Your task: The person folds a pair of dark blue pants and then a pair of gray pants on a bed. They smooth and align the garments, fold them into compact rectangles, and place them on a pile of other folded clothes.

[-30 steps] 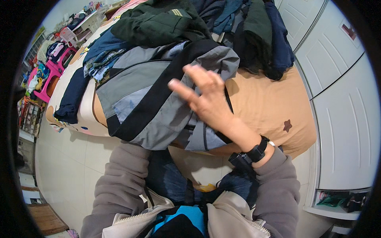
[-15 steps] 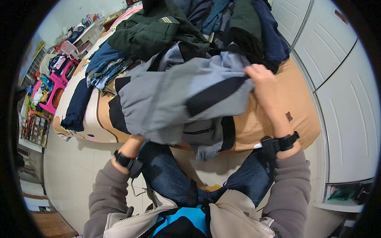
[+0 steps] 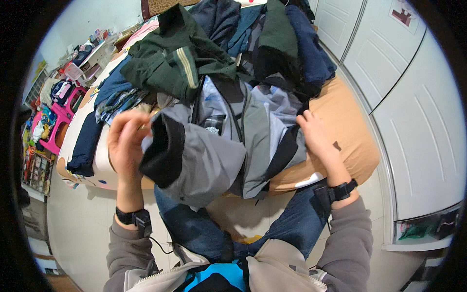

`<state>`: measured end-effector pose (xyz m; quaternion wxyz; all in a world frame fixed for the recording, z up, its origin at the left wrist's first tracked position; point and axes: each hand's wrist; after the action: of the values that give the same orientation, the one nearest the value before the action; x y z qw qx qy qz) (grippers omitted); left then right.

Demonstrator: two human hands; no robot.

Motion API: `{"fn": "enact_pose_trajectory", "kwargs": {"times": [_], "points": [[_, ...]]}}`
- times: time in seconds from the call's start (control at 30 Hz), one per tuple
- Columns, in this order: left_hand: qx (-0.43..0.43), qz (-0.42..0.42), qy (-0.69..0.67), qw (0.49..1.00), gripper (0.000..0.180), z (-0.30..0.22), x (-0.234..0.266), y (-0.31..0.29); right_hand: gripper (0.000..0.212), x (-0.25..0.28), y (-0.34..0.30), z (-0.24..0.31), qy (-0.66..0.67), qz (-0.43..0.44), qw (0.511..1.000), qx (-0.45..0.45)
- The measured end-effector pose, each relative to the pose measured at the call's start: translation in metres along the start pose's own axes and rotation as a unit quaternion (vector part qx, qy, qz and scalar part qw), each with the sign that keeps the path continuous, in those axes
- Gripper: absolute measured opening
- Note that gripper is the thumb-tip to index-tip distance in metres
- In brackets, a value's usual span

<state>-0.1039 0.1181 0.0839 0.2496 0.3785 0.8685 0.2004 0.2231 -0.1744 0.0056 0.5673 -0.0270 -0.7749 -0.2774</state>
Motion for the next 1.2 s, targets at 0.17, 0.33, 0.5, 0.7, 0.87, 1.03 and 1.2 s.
{"fn": "enact_pose_trajectory", "kwargs": {"times": [0.17, 0.33, 0.5, 0.7, 0.87, 1.03, 1.2], "points": [[0.135, 0.124, 0.382, 0.906, 0.042, 0.09, -0.046, 0.01, 0.028, 0.017, -0.004, 0.025, -0.075, 0.099, 0.992, -0.027], [0.094, 0.065, 0.457, 0.882, 0.061, 0.118, -0.041, 0.0, 0.047, 0.056, -0.005, 0.038, -0.101, 0.127, 0.98, -0.111], [0.151, 0.086, 0.488, 0.856, 0.049, 0.121, -0.035, 0.003, 0.054, 0.044, 0.015, 0.107, 0.202, -0.057, 0.975, -0.077], [0.155, 0.045, 0.342, 0.926, 0.049, 0.121, -0.015, -0.001, 0.062, -0.001, 0.017, 0.144, 0.084, -0.107, 0.985, -0.102], [0.289, -0.092, 0.035, 0.952, 0.016, 0.099, 0.011, -0.014, 0.056, -0.004, 0.013, 0.133, 0.06, -0.132, 0.985, -0.095], [0.306, -0.163, -0.115, 0.931, 0.018, 0.09, 0.033, -0.037, 0.055, -0.004, 0.009, 0.134, 0.048, -0.147, 0.984, -0.091], [0.335, -0.115, -0.151, 0.923, 0.022, 0.071, 0.041, -0.051, 0.053, -0.007, 0.006, 0.131, 0.055, -0.15, 0.984, -0.085]]}}
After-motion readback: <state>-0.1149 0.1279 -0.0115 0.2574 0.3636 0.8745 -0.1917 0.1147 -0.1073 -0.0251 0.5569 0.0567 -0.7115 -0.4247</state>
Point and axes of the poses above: each hand's wrist, its own y-axis towards the middle knuckle, its own x-axis out of the back of the hand, z = x × y, and after that the axes turned 7 degrees about -y, right-handed
